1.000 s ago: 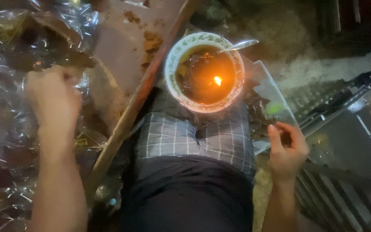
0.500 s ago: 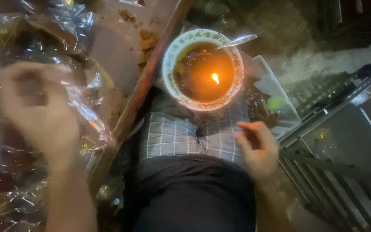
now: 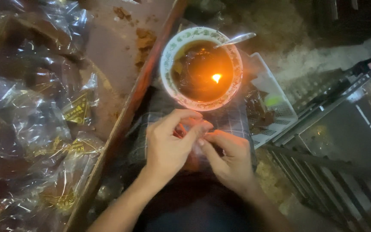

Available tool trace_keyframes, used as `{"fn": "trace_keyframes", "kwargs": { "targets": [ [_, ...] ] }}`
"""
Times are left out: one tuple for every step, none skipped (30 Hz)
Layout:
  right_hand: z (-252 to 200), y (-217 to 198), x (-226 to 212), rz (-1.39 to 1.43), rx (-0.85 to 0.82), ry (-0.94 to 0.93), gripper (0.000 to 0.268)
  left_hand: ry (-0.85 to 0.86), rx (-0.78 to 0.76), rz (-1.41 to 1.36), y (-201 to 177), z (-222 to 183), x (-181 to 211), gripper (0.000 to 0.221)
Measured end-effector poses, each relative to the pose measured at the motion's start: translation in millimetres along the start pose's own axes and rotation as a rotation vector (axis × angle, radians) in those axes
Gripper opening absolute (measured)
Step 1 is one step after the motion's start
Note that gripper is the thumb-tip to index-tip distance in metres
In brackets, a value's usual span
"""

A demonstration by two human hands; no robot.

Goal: Sealing small plastic bags containing food items by folding the opening and passing it over a candle flame to heat-seal the plastic.

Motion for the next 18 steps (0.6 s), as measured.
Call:
{"fn": "trace_keyframes", "kwargs": {
  "targets": [
    [0.3, -3.7, 0.5, -0.019, -0.003, -0.016, 0.011, 0.047, -0.020, 0.020, 3.3, -2.0, -4.6, 0.020],
    [0.3, -7.2, -0.4, -0.021, -0.001, -0.015, 0.011, 0.048, -0.023, 0.020, 3.9, 0.0, -10.6, 0.020],
    [0.4, -11.2, -1.6, 0.024, 0.003, -0.056, 0.007, -0.101, -0.151, -0.203, 5.9, 2.0, -17.7, 0.023],
    [0.6, -14.8, -2.9, 0.068, 0.009, -0.096, 0.006, -0.251, -0.278, -0.424, 7.9, 4.1, -24.6, 0.035],
    [0.4, -18.6, -0.8, 0.066, 0.013, -0.094, 0.006, -0.250, -0.283, -0.423, 7.6, 6.7, -25.9, 0.035],
    [0.0, -21.9, 0.5, 0.172, -0.011, -0.170, 0.009, -0.418, -0.398, -0.500, 8.5, 8.2, -28.5, 0.056],
    [-0.6, -24.9, 1.7, 0.278, -0.036, -0.246, 0.013, -0.588, -0.511, -0.574, 9.0, 9.4, -31.1, 0.078],
    [-0.6, -27.9, 4.2, 0.279, -0.036, -0.245, 0.013, -0.589, -0.510, -0.574, 7.0, 8.9, -38.3, 0.078],
    [-0.7, -30.4, 6.7, 0.329, -0.036, -0.253, 0.011, -0.696, -0.705, -0.727, 6.5, 7.1, -45.4, 0.078],
    [-1.5, -33.0, 8.9, 0.380, -0.038, -0.260, 0.011, -0.802, -0.900, -0.880, 5.6, 4.0, -52.2, 0.081],
    [-0.5, -37.0, 13.0, 0.382, -0.039, -0.258, 0.011, -0.805, -0.898, -0.881, 2.7, 4.0, -55.8, 0.081],
    [0.7, -40.7, 16.9, 0.403, -0.094, -0.269, 0.008, -0.721, -0.919, -0.841, -0.2, 4.4, -58.9, 0.062],
    [1.9, -44.3, 20.4, 0.425, -0.149, -0.280, 0.015, -0.636, -0.939, -0.801, -3.4, 4.5, -61.8, 0.060],
    [4.5, -43.4, 23.6, 0.425, -0.152, -0.282, 0.015, -0.635, -0.937, -0.803, 0.5, 4.1, -65.0, 0.060],
    [7.2, -43.2, 26.7, 0.469, -0.088, -0.274, 0.017, -0.503, -0.877, -0.788, 3.6, 4.4, -67.3, 0.072],
    [10.4, -43.0, 29.9, 0.512, -0.024, -0.267, 0.023, -0.371, -0.812, -0.769, 6.5, 5.1, -69.3, 0.084],
    [6.2, -42.4, 32.3, 0.512, -0.027, -0.271, 0.023, -0.368, -0.809, -0.770, 5.1, 6.1, -67.8, 0.084],
    [0.9, -42.2, 35.8, 0.502, 0.000, -0.139, 0.033, -0.348, -0.710, -0.678, 3.8, 7.5, -66.8, 0.079]
  ]
}}
Point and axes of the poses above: each hand's wrist, its own z-axis towards the middle knuckle, its own y-axis out of the palm, x = y × z, the point moved 1 cm from there along z, towards the middle knuckle, and after that the axes turned 9 degrees about -y, right-handed, at the moved point
